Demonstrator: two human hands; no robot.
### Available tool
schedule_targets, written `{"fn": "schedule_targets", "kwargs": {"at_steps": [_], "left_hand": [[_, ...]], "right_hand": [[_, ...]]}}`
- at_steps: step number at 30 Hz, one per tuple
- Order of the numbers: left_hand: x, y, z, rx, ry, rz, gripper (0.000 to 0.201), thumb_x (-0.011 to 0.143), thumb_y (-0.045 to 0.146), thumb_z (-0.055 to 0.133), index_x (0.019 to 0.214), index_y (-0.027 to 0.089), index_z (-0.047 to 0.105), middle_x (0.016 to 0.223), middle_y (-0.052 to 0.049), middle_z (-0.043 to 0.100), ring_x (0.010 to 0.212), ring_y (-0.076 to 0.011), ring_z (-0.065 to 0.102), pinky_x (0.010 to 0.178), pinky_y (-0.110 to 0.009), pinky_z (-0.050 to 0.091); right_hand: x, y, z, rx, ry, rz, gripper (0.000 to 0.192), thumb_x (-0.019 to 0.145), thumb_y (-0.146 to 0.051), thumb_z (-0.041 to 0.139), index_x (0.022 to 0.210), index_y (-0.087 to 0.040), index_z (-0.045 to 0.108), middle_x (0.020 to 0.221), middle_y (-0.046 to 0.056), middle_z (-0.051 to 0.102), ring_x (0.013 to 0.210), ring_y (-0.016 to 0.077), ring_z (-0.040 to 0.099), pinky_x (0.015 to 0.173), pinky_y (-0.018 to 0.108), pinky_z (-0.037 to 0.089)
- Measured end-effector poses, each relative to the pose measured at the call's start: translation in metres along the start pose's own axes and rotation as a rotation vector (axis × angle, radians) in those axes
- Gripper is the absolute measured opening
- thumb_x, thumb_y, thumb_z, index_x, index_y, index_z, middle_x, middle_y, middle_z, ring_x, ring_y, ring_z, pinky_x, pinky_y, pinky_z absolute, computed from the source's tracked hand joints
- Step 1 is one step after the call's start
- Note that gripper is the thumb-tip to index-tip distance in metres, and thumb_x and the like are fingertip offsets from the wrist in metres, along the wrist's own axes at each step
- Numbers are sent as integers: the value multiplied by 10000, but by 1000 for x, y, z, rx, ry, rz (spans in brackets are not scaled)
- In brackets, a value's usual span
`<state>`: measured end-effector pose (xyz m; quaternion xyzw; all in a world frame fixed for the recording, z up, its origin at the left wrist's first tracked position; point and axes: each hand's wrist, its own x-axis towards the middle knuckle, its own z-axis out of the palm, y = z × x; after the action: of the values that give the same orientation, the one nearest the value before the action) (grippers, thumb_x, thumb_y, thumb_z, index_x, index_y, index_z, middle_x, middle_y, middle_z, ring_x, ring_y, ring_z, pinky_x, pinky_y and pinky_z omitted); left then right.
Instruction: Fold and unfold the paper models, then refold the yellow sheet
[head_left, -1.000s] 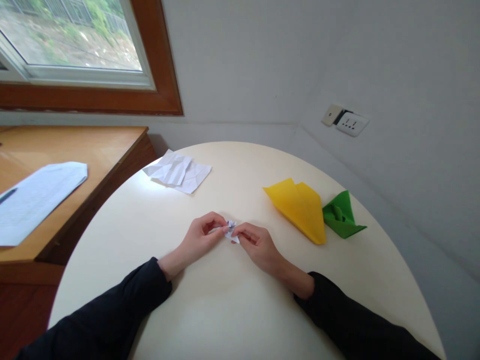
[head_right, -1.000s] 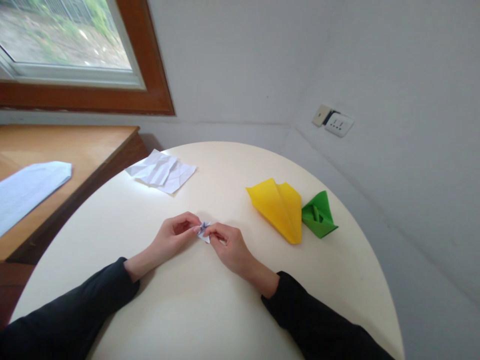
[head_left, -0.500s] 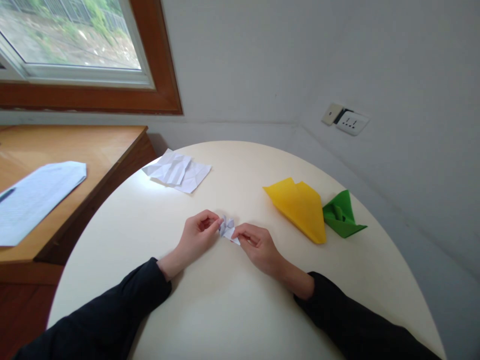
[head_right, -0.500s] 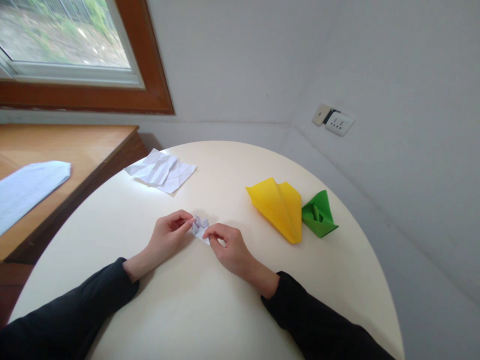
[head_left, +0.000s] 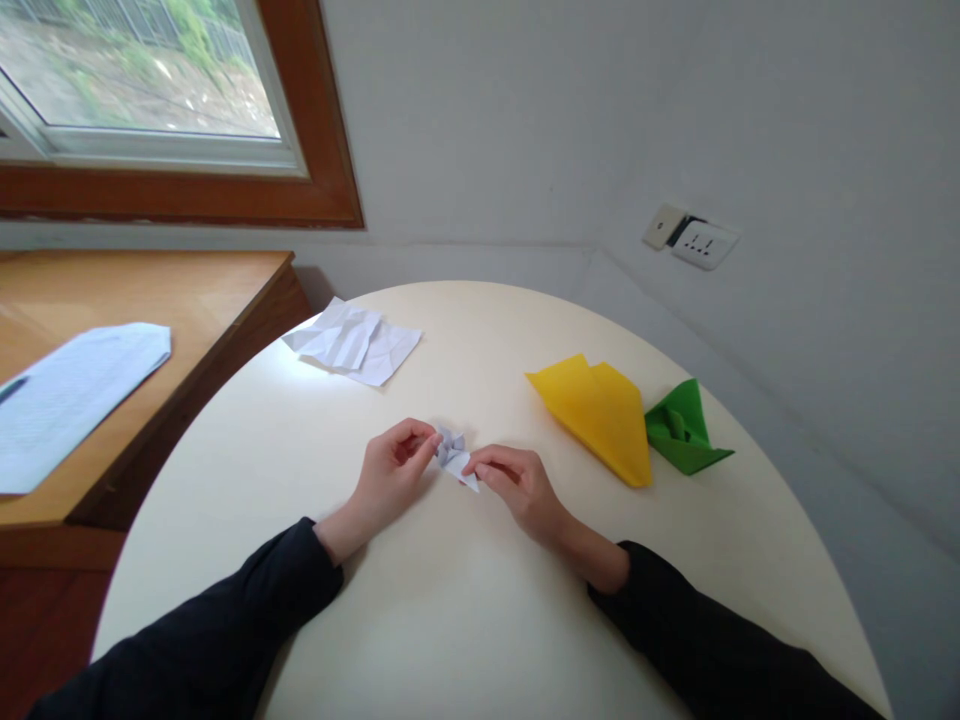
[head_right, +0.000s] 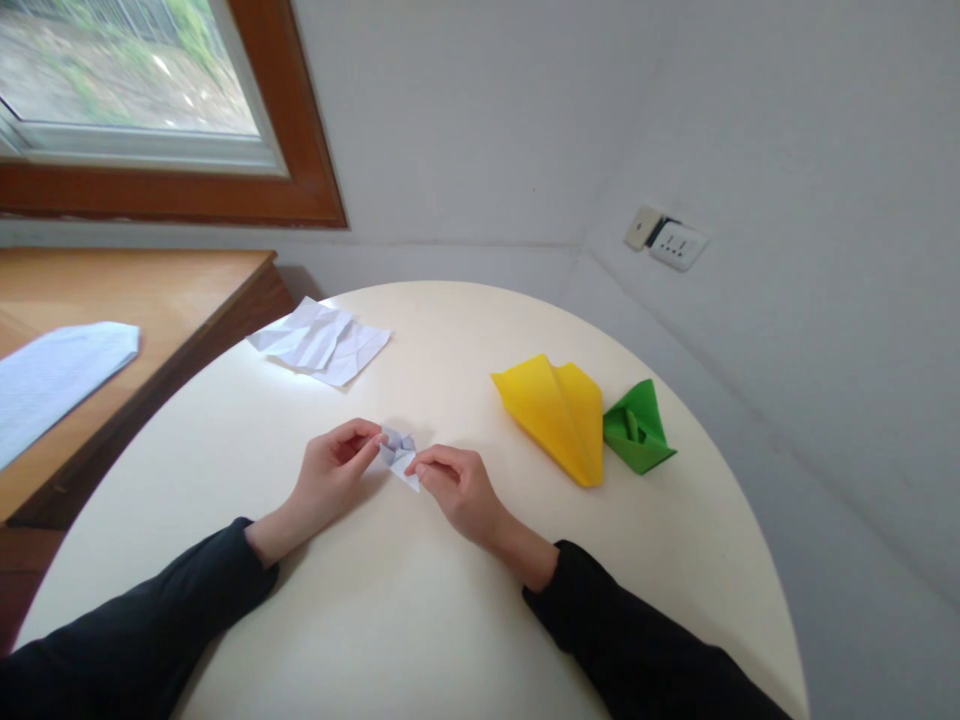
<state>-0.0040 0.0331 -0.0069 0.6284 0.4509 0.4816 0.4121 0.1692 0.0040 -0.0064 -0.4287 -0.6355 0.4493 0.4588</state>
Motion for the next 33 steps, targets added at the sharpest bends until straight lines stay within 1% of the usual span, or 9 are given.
{"fn": "schedule_targets", "kwargs": {"at_steps": [2,6,9,12,17,20,24,28,33], "left_hand": [[-2,2,1,17,-2,71,182,770,320,611,705,151,605,658,-28,619,616,-128,549,578,-236,439],[-5,4,2,65,-8,188,144,795,281,589,711,164,597,680,-29,618,632,-127,561,601,-239,460],[-8,5,2,83,-21,232,127,819,261,558,742,169,602,724,-44,630,678,-141,592,633,-252,485],[-10,6,2,120,-34,267,122,833,253,540,773,175,612,772,-64,647,725,-160,613,665,-273,504],[-12,6,2,154,-66,332,97,826,221,547,784,177,623,799,-77,662,756,-170,624,687,-282,506],[-11,6,4,108,-72,291,107,833,234,543,784,170,615,799,-75,652,752,-165,619,680,-275,501],[-11,8,6,9,-69,169,166,820,311,569,739,167,593,732,-47,627,684,-146,595,641,-253,485],[-10,11,7,-33,-37,69,216,786,364,605,715,161,584,670,-23,599,628,-130,550,586,-233,444],[-6,7,5,-49,10,-12,230,751,380,632,702,158,595,619,-2,576,590,-119,515,546,-222,412]], "right_hand": [[2,1,1,52,2,68,181,759,-300,570,632,-176,609,602,-3,602,574,125,539,553,248,431],[7,6,6,219,42,187,319,666,-376,697,554,-194,460,515,-56,523,515,100,525,540,243,461],[8,8,9,356,59,248,389,600,-394,756,602,-204,416,574,-64,555,562,107,579,567,254,505],[6,7,12,420,62,293,407,602,-407,760,682,-214,410,658,-52,610,627,130,626,576,272,526],[4,7,19,481,51,289,454,616,-409,757,753,-232,361,683,-45,648,615,143,640,557,270,500],[4,7,22,479,79,245,472,625,-412,752,755,-238,334,669,-49,653,612,141,643,549,247,468],[5,7,23,453,82,201,483,648,-440,731,771,-249,305,690,-39,667,640,158,659,574,264,472],[5,10,21,394,84,178,465,669,-449,711,781,-248,308,726,-26,660,662,156,658,578,258,470],[3,10,20,342,74,154,397,701,-409,687,776,-245,334,643,-67,564,602,122,608,524,216,427]]}}
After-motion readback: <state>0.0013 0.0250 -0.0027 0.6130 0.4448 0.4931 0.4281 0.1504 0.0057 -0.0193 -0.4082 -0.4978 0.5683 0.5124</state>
